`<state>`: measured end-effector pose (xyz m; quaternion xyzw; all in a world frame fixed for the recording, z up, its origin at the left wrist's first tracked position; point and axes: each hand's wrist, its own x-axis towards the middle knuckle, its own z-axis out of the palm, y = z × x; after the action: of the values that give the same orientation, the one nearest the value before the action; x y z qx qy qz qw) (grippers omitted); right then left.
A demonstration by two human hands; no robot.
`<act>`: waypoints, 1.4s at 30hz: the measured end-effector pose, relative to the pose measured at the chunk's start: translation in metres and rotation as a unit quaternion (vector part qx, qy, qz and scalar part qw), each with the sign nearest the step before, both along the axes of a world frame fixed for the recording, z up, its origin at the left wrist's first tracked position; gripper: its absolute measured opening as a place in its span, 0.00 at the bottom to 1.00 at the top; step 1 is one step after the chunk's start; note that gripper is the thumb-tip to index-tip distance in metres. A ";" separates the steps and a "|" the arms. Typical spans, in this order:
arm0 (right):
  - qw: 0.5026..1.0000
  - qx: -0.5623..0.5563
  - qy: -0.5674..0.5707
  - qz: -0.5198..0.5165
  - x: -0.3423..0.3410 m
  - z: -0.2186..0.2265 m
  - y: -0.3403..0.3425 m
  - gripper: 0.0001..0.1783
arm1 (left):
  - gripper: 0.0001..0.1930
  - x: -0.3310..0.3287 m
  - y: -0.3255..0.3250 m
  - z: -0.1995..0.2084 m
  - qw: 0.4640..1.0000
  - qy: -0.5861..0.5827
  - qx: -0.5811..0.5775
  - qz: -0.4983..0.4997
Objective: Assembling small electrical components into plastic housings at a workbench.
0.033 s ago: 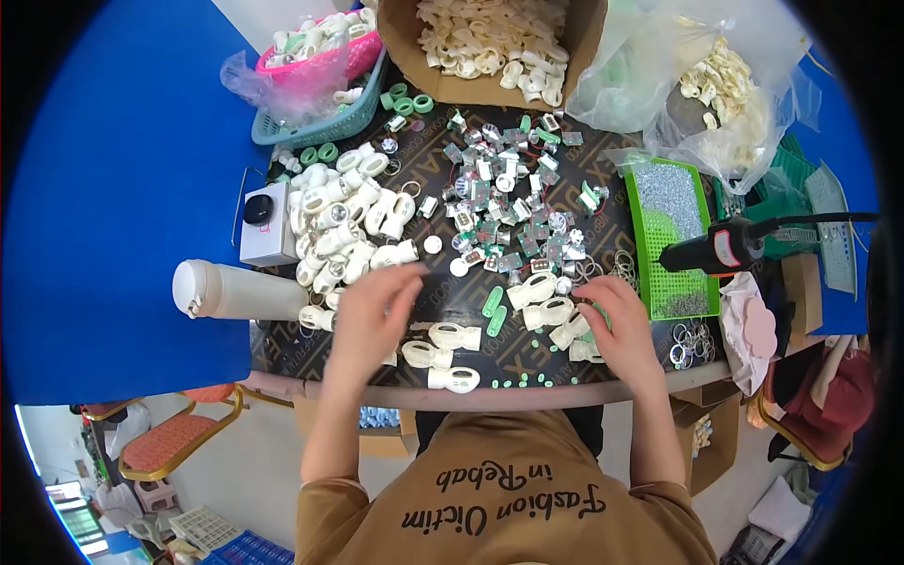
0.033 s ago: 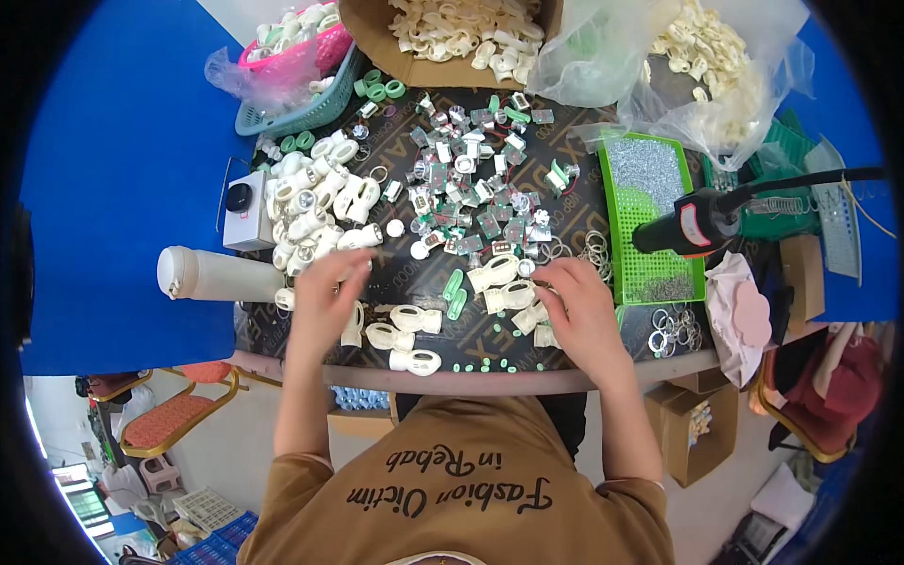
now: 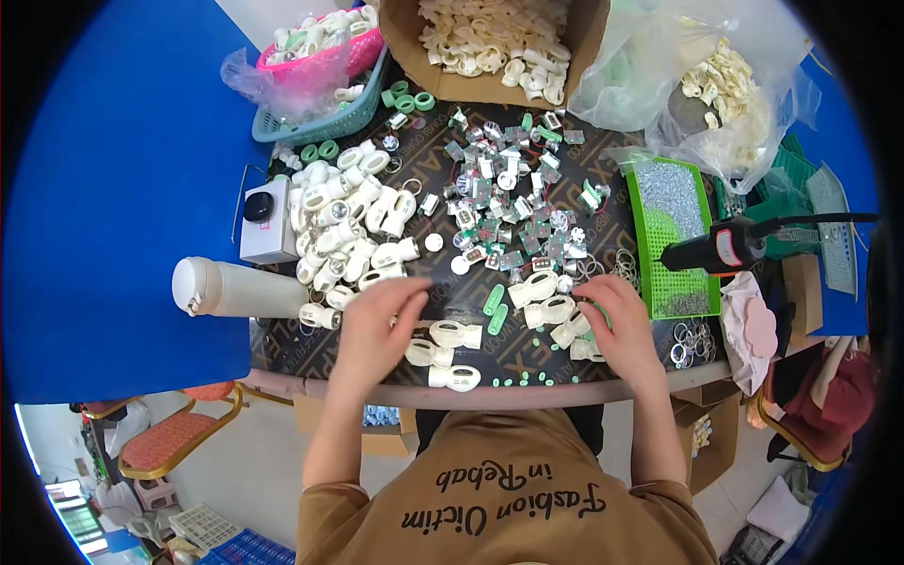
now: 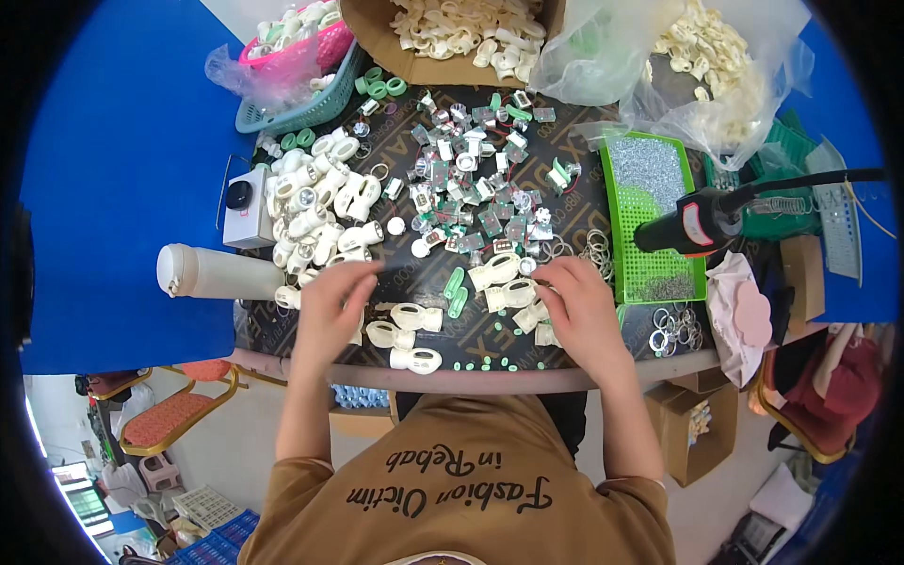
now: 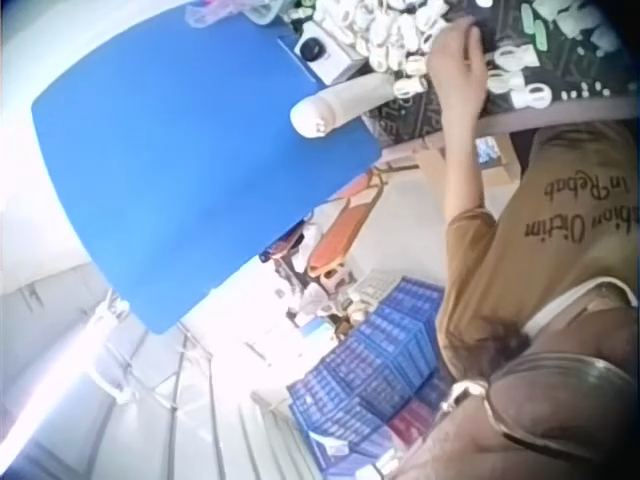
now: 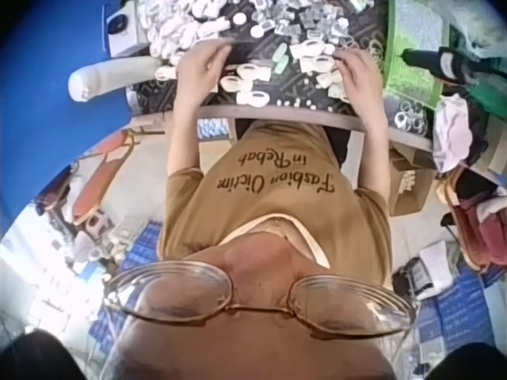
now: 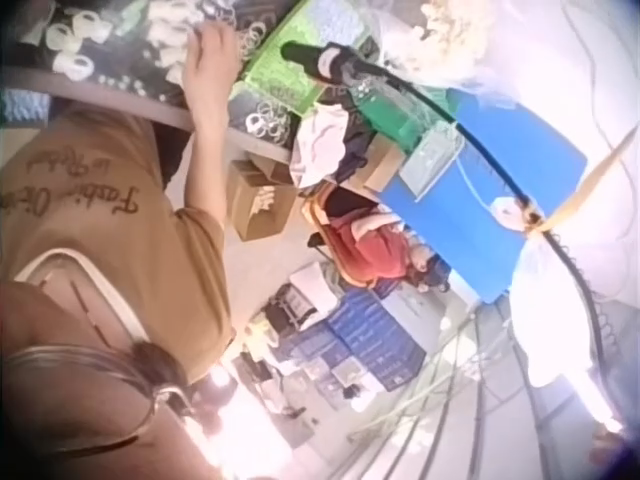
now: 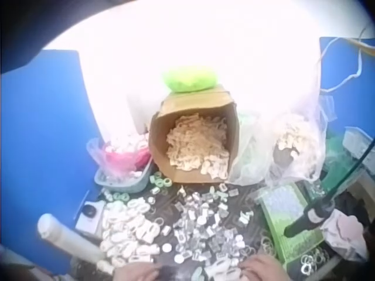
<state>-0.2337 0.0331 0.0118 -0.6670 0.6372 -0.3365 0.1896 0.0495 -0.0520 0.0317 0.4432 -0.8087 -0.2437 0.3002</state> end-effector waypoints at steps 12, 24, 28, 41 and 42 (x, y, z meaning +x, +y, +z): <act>0.989 -0.063 0.130 -0.023 -0.026 -0.016 -0.044 0.04 | 0.07 0.019 0.057 -0.030 0.996 0.050 0.045 0.053; 0.896 0.006 0.432 -0.097 -0.042 -0.030 -0.170 0.09 | 0.07 0.021 0.068 -0.025 0.995 0.070 0.032 0.060; 0.949 0.044 0.288 -0.119 -0.044 -0.023 -0.194 0.08 | 0.06 0.025 0.064 -0.027 0.995 0.073 0.038 0.063; 0.918 0.066 0.385 -0.076 -0.030 -0.017 -0.255 0.12 | 0.06 0.023 0.056 -0.029 0.990 0.106 0.058 0.077; 0.914 0.085 0.388 -0.083 -0.029 -0.018 -0.259 0.12 | 0.06 0.023 0.056 -0.029 0.990 0.106 0.058 0.077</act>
<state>-0.2625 -0.2257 -0.0060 -0.6711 0.7399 -0.0108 -0.0455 0.0727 0.0039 0.0026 0.4924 -0.7203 -0.3119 0.3760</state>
